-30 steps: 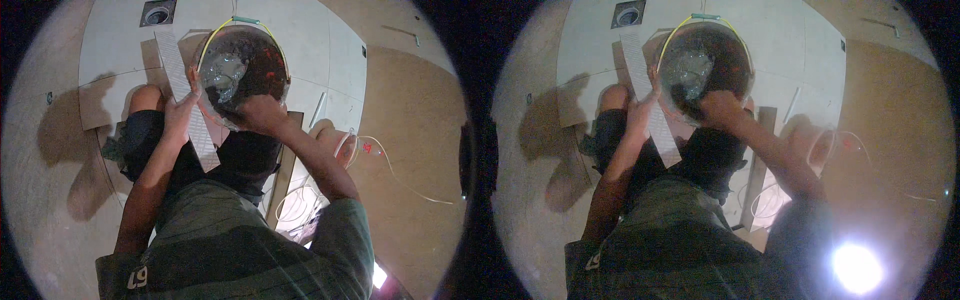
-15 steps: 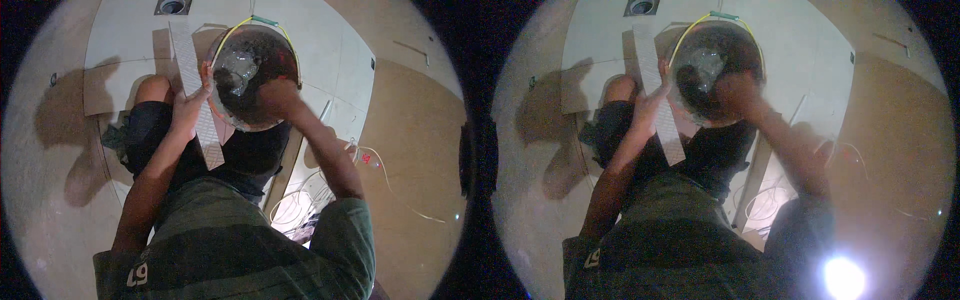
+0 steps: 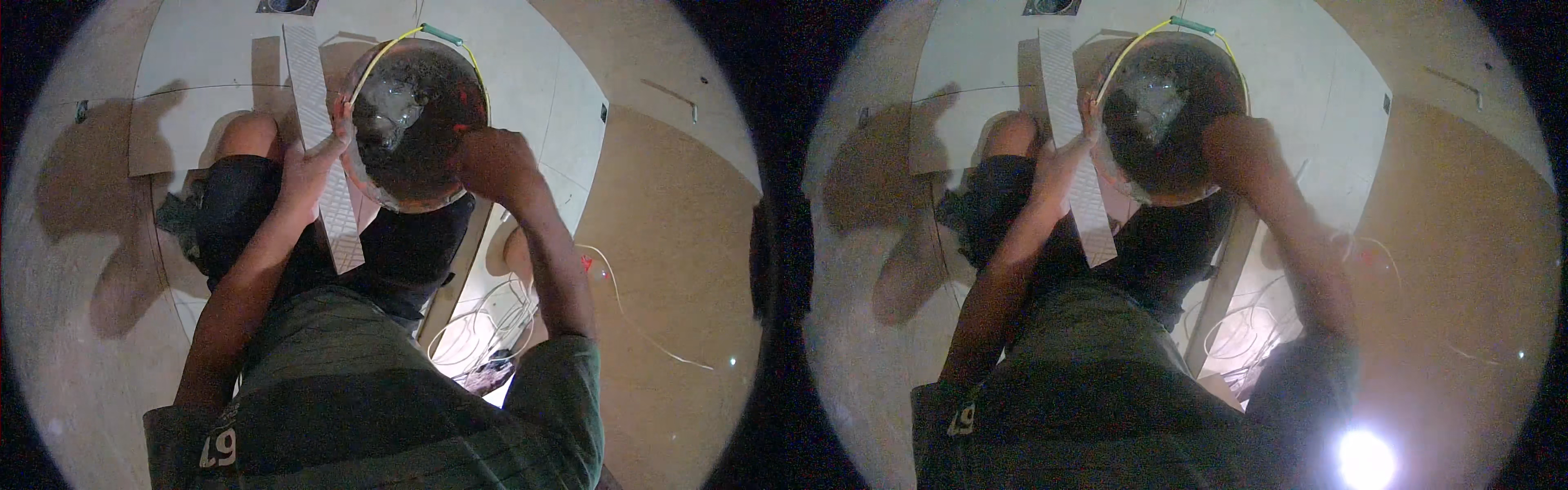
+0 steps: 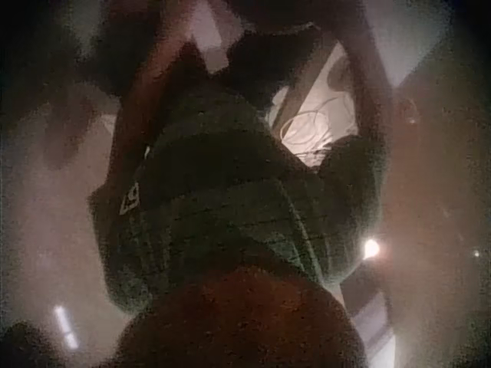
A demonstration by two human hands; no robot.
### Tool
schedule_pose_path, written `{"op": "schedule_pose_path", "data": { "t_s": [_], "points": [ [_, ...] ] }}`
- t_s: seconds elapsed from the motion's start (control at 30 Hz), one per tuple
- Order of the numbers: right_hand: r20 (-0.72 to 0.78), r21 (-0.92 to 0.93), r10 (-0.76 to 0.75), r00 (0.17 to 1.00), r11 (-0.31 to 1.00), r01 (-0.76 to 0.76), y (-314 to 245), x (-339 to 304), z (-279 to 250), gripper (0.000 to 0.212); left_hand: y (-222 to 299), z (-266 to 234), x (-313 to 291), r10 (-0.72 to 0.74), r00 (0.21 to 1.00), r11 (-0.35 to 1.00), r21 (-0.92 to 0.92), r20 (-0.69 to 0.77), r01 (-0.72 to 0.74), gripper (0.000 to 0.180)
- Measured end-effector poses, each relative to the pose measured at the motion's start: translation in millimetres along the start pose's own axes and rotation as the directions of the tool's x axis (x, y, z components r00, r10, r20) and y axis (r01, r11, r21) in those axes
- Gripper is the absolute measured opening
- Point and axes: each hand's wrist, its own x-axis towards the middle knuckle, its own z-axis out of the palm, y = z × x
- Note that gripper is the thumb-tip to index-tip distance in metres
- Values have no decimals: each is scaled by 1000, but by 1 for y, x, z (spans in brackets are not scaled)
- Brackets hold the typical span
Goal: The person applies mortar to the back of a thin tile strip using a putty knife and then presses the tile into place along the wall base.
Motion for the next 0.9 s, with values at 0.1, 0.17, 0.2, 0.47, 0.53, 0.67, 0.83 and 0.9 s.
{"op": "schedule_pose_path", "data": {
  "t_s": [0.1,0.17,0.2,0.47,0.53,0.67,0.83,0.9],
  "points": [
    [22,-54,-4,1000,999,5,-1,-3,-3,18,-16,-4,10,6,999,999,43,43,-8,55],
    [-195,-130,46,980,989,-73,-8,14,5,15,-38,-12,25,-15,993,998,70,118,6,52],
    [-189,-137,58,980,987,-84,-6,11,2,15,-46,-19,31,40,982,997,-65,183,-28,48],
    [-112,-46,34,993,998,-39,0,-14,31,17,-41,-15,27,174,982,982,62,70,-178,55],
    [-97,-132,65,993,988,-78,-9,11,92,16,-37,-4,16,183,983,980,83,11,-183,49],
    [-94,-181,168,981,966,-183,-15,33,70,16,-21,-9,13,90,994,996,10,54,-91,48],
    [-78,-129,123,989,983,-132,10,-10,-13,17,-14,-3,6,8,999,1000,-20,33,-7,42],
    [-87,-167,117,989,977,-130,21,-6,-23,17,-16,-3,7,202,979,979,23,4,-202,39]
  ]
}}
